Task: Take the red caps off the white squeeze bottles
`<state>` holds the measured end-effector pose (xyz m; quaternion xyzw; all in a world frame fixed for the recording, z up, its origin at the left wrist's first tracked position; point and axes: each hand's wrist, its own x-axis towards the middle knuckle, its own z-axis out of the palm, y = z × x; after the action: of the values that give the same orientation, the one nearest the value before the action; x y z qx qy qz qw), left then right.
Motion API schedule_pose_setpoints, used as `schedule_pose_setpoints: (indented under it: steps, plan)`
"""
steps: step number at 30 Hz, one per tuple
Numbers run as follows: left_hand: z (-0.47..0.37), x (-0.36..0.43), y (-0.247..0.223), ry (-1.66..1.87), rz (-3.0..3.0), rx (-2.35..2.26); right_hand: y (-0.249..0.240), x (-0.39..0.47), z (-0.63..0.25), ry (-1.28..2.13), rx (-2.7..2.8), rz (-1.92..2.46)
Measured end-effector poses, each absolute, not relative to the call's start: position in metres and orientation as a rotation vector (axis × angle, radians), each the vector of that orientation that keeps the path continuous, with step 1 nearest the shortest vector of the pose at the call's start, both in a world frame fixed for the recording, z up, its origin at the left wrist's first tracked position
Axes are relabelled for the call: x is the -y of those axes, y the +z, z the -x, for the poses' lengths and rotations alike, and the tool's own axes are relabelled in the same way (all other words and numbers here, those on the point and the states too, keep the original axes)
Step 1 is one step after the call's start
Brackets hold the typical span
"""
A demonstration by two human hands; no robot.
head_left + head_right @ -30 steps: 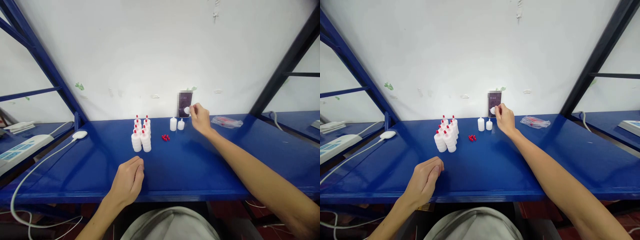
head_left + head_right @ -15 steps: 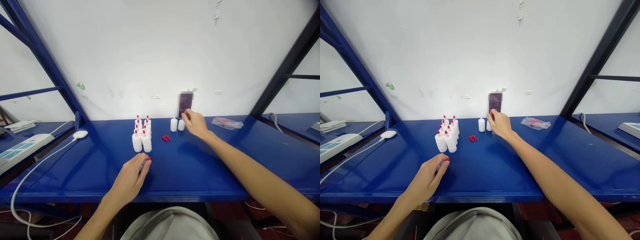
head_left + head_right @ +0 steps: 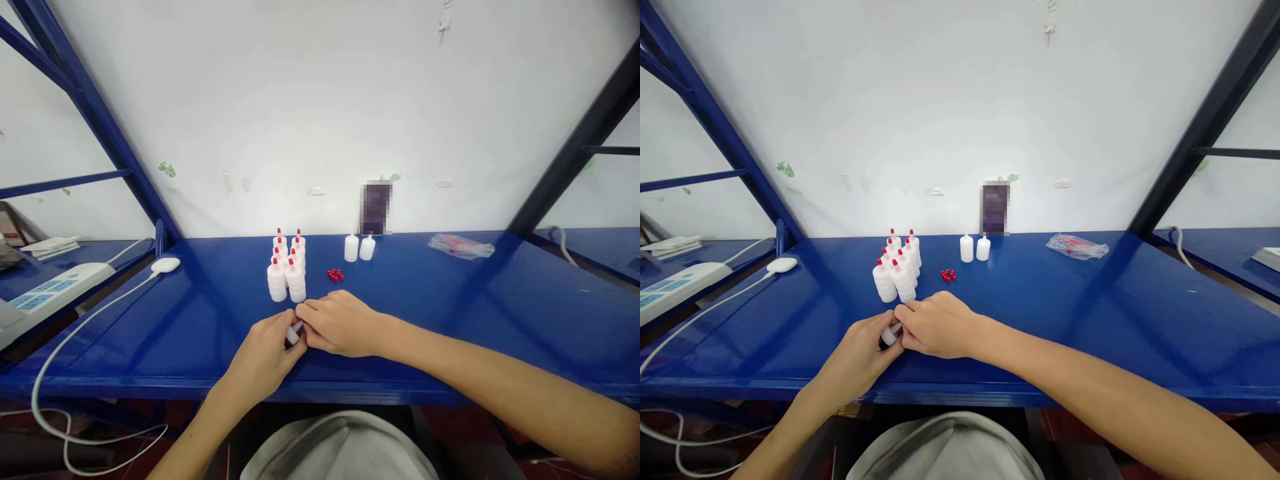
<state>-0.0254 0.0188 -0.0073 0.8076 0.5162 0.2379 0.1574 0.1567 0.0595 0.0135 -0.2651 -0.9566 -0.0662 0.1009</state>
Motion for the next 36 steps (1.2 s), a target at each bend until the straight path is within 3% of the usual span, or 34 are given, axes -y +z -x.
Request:
schedule_pose_setpoints:
  steps: [12,21,29,36]
  plan:
    - [0.028,-0.017,-0.01,0.63,-2.443,-1.482,0.014,-0.052,-0.147,-0.205,2.813,1.042]
    - [0.024,-0.017,-0.009,0.54,-2.567,-1.611,0.03,-0.118,-0.203,-0.22,2.428,1.559]
    - [0.026,-0.015,-0.005,0.515,-2.516,-1.563,0.007,-0.154,-0.227,0.007,2.425,1.097]
    - [0.026,-0.016,-0.004,0.515,-2.502,-1.528,0.01,-0.152,-0.23,0.144,2.434,1.267]
